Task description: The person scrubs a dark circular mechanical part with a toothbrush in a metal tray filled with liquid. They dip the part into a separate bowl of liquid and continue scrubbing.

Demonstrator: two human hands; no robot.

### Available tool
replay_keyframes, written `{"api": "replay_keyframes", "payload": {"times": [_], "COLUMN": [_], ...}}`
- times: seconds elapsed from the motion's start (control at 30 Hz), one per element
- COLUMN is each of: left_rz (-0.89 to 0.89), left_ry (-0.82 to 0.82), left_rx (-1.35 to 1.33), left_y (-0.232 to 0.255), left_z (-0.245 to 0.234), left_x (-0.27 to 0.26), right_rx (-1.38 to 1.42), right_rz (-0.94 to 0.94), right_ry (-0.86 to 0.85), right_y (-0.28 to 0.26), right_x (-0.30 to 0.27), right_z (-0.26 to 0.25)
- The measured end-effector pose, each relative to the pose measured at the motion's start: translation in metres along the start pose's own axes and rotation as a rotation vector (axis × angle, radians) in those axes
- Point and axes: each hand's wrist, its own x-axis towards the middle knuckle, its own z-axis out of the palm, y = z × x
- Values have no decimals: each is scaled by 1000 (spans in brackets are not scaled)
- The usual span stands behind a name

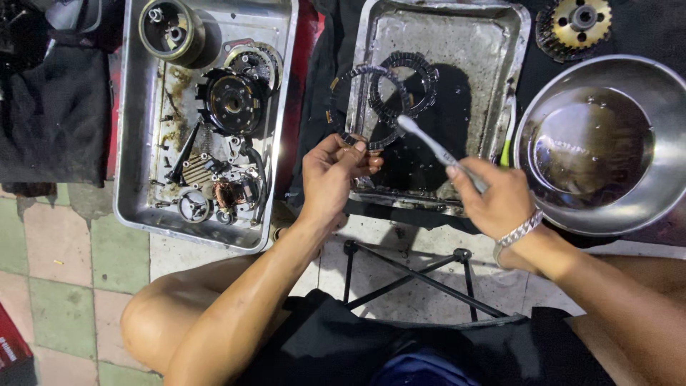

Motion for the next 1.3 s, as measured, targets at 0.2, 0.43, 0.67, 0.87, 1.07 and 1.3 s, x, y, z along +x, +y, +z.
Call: {"api": "replay_keyframes", "payload": {"times": [0.2, 0.43, 0.67, 0.87, 1.07, 1.3], "left_rz": [-19, -68, -229, 527, 1019, 915], "left_ry": [-7, -84, -221, -161, -179, -150], "left_rx": [9, -6, 218, 1173, 1532, 1287], "left_y": [0, -9, -12, 22, 46, 35], "left_z": [0, 4, -1, 1, 9, 76], "left_x": [1, -4, -1, -11, -16, -24], "right_rx": [30, 22, 3, 19, 2, -29], "right_rz": [-49, -85, 49, -43, 152, 124], "right_ry": [-146, 89, 37, 159, -97, -224], "right_y": [1, 19, 24, 31, 21, 12], "right_x": [0, 22, 29, 25, 1, -12], "right_z": [4, -8, -1, 5, 8, 16]}}
